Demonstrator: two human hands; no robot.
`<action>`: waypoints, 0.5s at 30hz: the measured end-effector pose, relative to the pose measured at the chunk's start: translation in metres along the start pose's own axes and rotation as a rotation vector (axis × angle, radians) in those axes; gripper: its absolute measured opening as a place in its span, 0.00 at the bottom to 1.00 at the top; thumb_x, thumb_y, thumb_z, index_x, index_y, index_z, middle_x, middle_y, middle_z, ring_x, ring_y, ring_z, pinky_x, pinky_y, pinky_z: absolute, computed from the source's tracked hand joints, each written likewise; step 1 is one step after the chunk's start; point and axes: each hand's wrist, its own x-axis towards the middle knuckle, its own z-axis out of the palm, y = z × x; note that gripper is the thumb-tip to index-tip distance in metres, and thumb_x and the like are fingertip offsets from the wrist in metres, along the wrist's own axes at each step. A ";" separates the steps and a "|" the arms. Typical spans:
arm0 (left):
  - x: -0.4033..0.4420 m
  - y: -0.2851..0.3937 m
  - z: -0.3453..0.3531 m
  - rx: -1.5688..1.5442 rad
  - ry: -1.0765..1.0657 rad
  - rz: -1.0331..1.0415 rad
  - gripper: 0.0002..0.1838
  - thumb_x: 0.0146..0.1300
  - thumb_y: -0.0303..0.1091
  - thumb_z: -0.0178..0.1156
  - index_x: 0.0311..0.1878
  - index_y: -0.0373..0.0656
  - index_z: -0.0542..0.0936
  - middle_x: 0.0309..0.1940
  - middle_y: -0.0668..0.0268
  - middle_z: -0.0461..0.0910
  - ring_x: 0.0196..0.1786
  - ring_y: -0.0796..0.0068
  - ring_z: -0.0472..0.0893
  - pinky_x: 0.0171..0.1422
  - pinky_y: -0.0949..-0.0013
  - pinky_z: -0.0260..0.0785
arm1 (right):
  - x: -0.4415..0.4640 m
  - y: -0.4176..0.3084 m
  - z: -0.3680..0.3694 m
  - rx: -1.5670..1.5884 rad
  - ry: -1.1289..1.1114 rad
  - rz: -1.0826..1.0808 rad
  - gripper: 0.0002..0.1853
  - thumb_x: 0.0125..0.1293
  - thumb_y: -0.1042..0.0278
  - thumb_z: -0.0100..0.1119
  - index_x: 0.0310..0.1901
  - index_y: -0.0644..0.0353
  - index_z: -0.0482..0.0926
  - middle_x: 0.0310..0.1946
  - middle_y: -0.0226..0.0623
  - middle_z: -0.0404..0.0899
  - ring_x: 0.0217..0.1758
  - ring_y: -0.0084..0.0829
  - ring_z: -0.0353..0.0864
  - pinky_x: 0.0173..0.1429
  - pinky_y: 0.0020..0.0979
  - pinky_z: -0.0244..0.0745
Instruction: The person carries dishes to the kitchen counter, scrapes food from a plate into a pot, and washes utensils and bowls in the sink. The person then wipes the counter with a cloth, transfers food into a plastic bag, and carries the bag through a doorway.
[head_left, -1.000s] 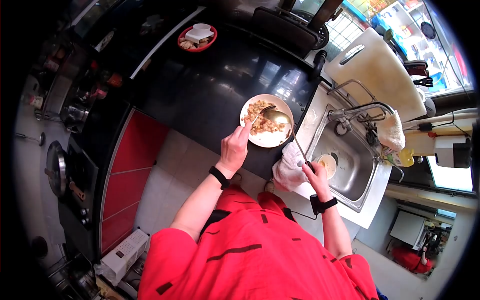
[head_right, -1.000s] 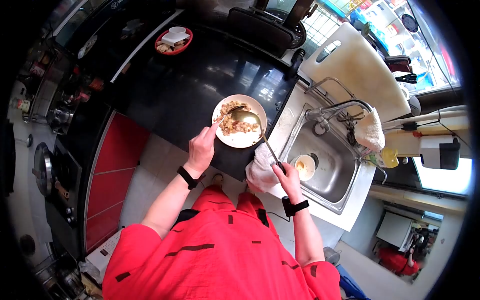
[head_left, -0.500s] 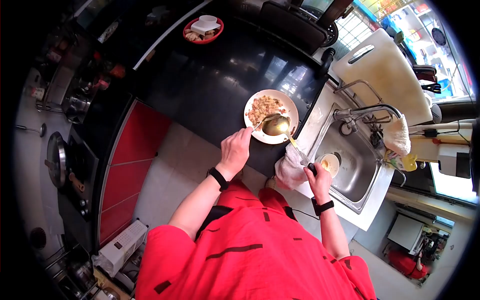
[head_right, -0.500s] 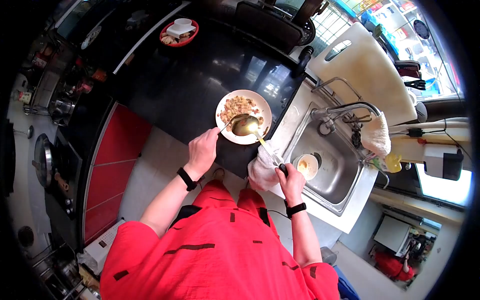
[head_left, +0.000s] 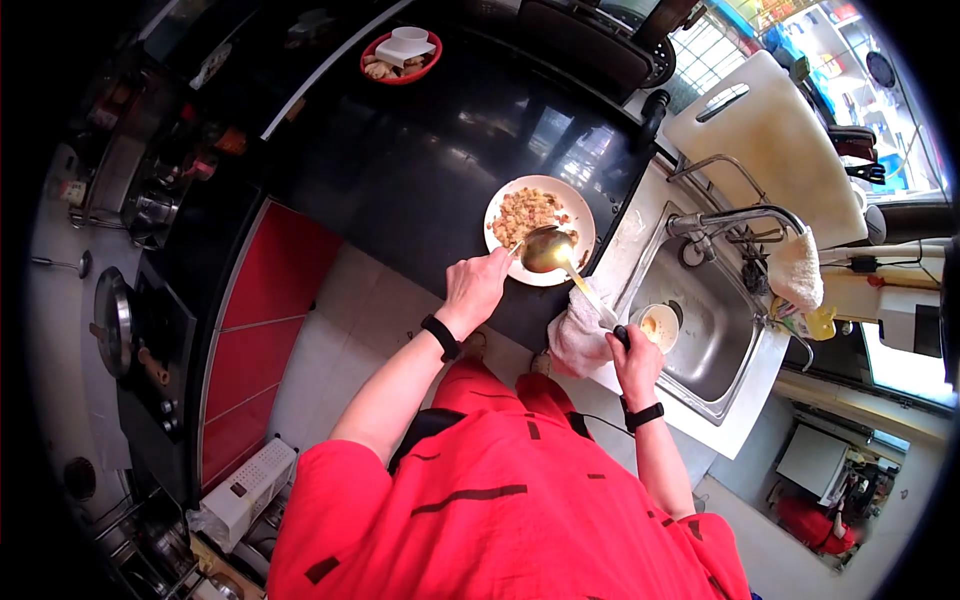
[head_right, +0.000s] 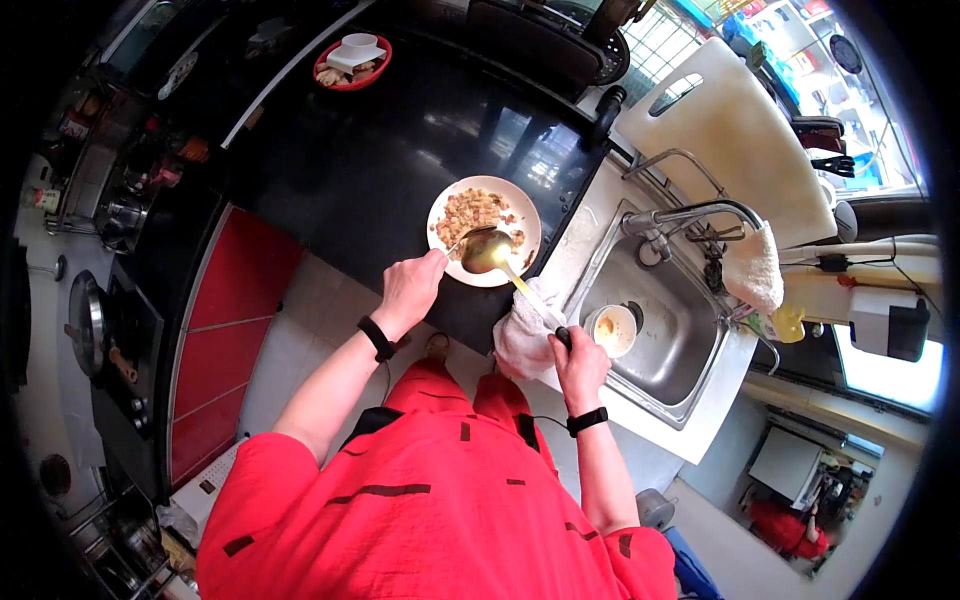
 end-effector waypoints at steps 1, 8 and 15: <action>0.001 0.001 0.001 -0.028 0.038 -0.029 0.09 0.66 0.39 0.49 0.33 0.45 0.73 0.20 0.54 0.77 0.27 0.51 0.79 0.29 0.50 0.68 | 0.001 0.001 0.000 0.009 0.028 0.019 0.14 0.55 0.52 0.62 0.29 0.55 0.76 0.22 0.43 0.78 0.28 0.48 0.78 0.32 0.45 0.70; 0.007 0.001 0.018 -0.027 0.042 -0.058 0.11 0.66 0.38 0.49 0.32 0.43 0.73 0.19 0.53 0.77 0.27 0.49 0.79 0.29 0.49 0.68 | 0.008 -0.003 -0.002 -0.016 0.043 0.063 0.15 0.56 0.52 0.62 0.31 0.56 0.76 0.23 0.45 0.78 0.29 0.49 0.79 0.32 0.44 0.70; 0.013 0.005 0.030 0.010 0.015 -0.111 0.11 0.65 0.36 0.47 0.32 0.41 0.75 0.21 0.50 0.78 0.28 0.47 0.80 0.31 0.48 0.70 | 0.012 -0.009 -0.012 0.001 0.108 0.017 0.14 0.56 0.55 0.63 0.31 0.56 0.76 0.23 0.43 0.78 0.29 0.47 0.78 0.32 0.43 0.70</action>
